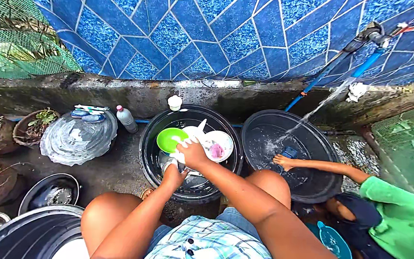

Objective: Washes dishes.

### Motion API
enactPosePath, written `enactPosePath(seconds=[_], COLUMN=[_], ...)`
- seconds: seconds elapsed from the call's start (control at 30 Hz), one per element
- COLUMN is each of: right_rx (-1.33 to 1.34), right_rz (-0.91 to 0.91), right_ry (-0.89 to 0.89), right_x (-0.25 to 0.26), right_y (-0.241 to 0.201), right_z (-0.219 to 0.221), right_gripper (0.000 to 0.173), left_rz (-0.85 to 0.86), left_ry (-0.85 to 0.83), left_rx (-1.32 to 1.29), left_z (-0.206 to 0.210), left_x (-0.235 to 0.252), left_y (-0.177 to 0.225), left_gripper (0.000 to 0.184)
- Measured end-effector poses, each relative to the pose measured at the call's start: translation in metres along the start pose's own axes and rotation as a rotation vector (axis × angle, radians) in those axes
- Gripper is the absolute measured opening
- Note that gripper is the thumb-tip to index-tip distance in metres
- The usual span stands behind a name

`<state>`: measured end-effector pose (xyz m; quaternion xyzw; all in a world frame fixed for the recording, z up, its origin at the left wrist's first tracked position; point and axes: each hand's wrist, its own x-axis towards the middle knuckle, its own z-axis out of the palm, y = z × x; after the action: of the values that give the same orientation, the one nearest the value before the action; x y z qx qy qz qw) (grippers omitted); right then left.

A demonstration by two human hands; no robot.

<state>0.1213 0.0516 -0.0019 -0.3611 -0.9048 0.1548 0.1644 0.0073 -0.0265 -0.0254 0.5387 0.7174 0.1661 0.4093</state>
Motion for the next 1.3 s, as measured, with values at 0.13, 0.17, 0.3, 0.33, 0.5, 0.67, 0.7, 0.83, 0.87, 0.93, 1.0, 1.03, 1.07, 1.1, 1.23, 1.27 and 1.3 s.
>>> enactPosePath(seconds=[0.13, 0.17, 0.3, 0.33, 0.5, 0.67, 0.7, 0.83, 0.87, 0.93, 1.0, 1.03, 1.07, 1.1, 1.23, 1.27, 1.3], right_rx=[-0.05, -0.058, -0.07, -0.081, -0.119, 0.842, 1.063, 1.34, 1.3, 1.171, 0.979, 0.924, 0.896, 0.879, 0.84, 0.829, 0.808], right_rz=[-0.038, -0.048, -0.004, 0.038, 0.184, 0.813, 0.896, 0.999, 0.967, 0.814, 0.696, 0.662, 0.641, 0.633, 0.632, 0.622, 0.603], right_ry=[-0.306, -0.336, -0.318, -0.313, 0.01, 0.464, 0.501, 0.132, 0.074, 0.071, 0.098, 0.103, 0.113, 0.131, 0.14, 0.149, 0.168], right_x=[0.003, 0.003, 0.002, 0.004, 0.015, 0.02, 0.017, -0.003, -0.009, -0.019, -0.024, -0.024, -0.022, -0.02, -0.011, -0.011, -0.01], right_y=[0.002, 0.004, 0.015, 0.02, 0.073, 0.114, 0.11, 0.018, -0.012, -0.048, -0.057, -0.057, -0.056, -0.054, -0.045, -0.044, -0.042], right_z=[0.008, 0.008, 0.003, -0.002, -0.029, -0.031, -0.017, 0.034, 0.035, 0.04, 0.043, 0.04, 0.038, 0.036, 0.032, 0.034, 0.037], right_gripper=[0.044, 0.045, 0.039, 0.035, 0.032, 0.048, 0.058, 0.06, 0.055, 0.047, 0.051, 0.052, 0.052, 0.051, 0.06, 0.06, 0.058], left_rz=[0.008, 0.014, 0.031, 0.033, 0.036, 0.168, 0.171, 0.095, 0.083, 0.058, 0.05, 0.053, 0.035, 0.016, 0.018, 0.006, 0.004], left_ry=[-0.071, -0.072, -0.03, -0.026, -0.004, 0.084, 0.137, 0.349, 0.368, 0.441, 0.442, 0.426, 0.408, 0.39, 0.254, 0.251, 0.255], left_rx=[-0.268, -0.282, -0.053, -0.013, 0.034, -0.232, -0.346, -0.796, -0.836, -0.889, -0.987, -1.036, -1.085, -1.124, -1.076, -1.066, -1.061], left_z=[0.012, 0.014, 0.016, 0.018, 0.021, 0.02, 0.021, 0.025, 0.025, 0.028, 0.028, 0.029, 0.029, 0.028, 0.023, 0.023, 0.024], left_x=[0.0, -0.001, -0.005, -0.007, -0.016, -0.01, -0.006, 0.009, 0.012, 0.017, 0.011, 0.007, 0.004, 0.0, -0.005, -0.004, -0.003], left_y=[-0.009, -0.01, -0.007, -0.007, -0.006, -0.007, -0.005, 0.002, -0.001, -0.009, -0.01, -0.009, -0.005, 0.001, 0.008, 0.007, 0.005], left_gripper=[0.052, 0.051, 0.064, 0.065, 0.065, 0.071, 0.065, 0.044, 0.052, 0.052, 0.05, 0.053, 0.059, 0.066, 0.062, 0.06, 0.059])
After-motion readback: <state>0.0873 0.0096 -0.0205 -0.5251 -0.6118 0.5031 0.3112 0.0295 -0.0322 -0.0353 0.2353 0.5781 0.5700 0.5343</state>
